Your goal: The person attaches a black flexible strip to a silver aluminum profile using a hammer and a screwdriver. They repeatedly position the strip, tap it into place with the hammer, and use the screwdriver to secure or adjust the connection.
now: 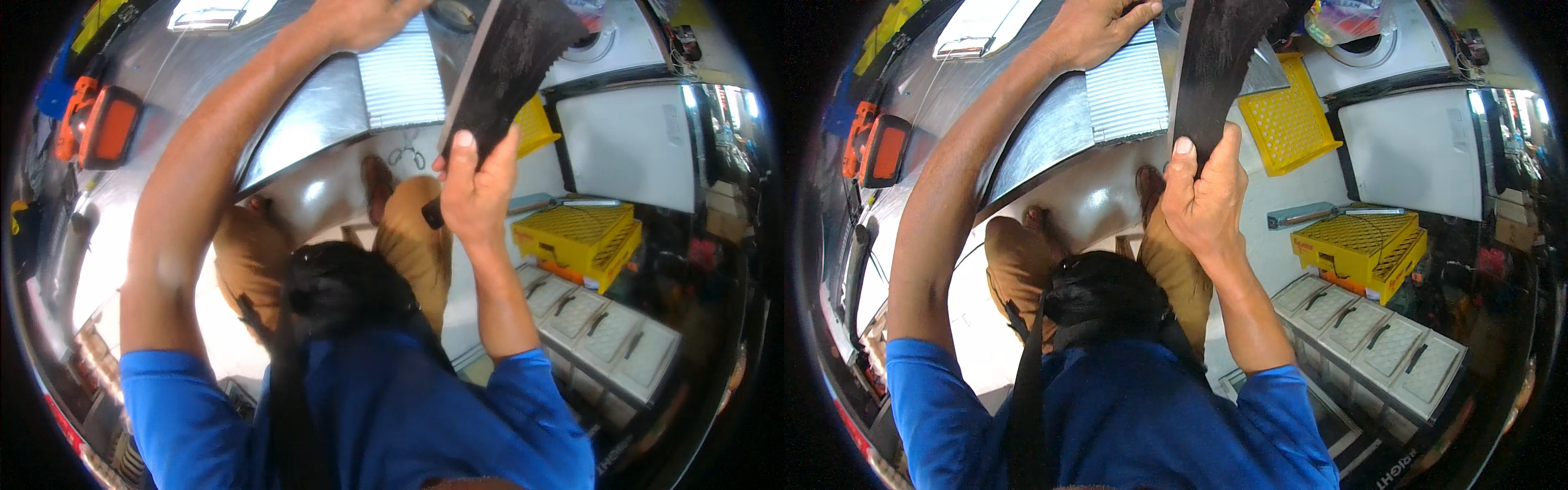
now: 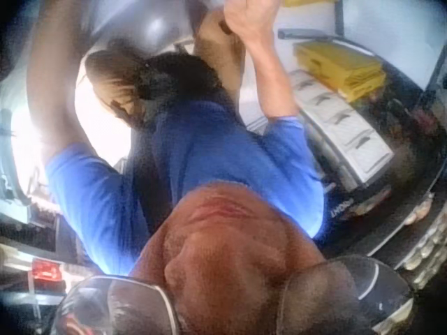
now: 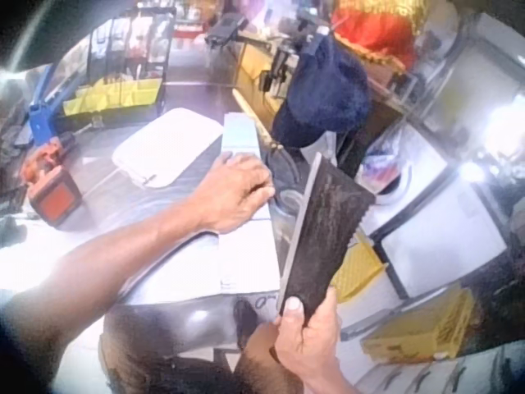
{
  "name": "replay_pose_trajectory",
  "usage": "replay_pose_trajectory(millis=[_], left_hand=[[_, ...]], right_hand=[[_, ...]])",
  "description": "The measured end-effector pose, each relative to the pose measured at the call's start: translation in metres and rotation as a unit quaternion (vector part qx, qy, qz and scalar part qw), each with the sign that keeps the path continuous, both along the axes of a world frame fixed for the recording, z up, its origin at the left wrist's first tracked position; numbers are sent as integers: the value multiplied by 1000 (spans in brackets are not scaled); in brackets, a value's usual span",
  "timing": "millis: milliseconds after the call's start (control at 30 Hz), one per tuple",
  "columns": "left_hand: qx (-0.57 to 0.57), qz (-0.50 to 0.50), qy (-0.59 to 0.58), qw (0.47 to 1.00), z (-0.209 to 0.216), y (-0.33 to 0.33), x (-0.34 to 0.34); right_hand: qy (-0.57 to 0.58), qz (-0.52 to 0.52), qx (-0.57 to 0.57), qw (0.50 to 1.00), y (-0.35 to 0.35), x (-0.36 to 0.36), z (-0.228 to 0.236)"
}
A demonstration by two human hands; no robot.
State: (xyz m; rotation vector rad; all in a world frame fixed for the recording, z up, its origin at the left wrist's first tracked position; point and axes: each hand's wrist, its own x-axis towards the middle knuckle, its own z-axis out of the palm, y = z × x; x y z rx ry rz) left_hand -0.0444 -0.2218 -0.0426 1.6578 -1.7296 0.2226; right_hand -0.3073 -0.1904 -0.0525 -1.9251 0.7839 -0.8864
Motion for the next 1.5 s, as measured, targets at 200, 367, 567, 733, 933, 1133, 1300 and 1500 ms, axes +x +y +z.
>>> replay_pose_trajectory(millis=[200,367,567,733,933,1133,1300,1500], left_hand=[[4,-6,32,999,0,-5,0],[-3,1,25,1000,-7,-8,4],[-3,8,20,1000,-5,-7,2],[7,18,17,1000,-5,-7,1],[16,-2,16,1000,-4,-12,1],[44,-92,102,990,15,-23,35],[26,33,-19,999,-3,-28,33],[92,68,-14,993,14,-23,20]], right_hand=[[14,-12,-53,998,-3,-4,-5],[3,-23,-64,998,-3,2,2],[17,-20,-126,992,-9,3,2],[35,-18,-117,992,-5,2,5],[95,-37,-198,975,-1,1,6],[192,-20,-228,954,-1,9,29],[197,-21,-201,959,-3,10,29],[81,-69,-289,952,-4,10,-13]])
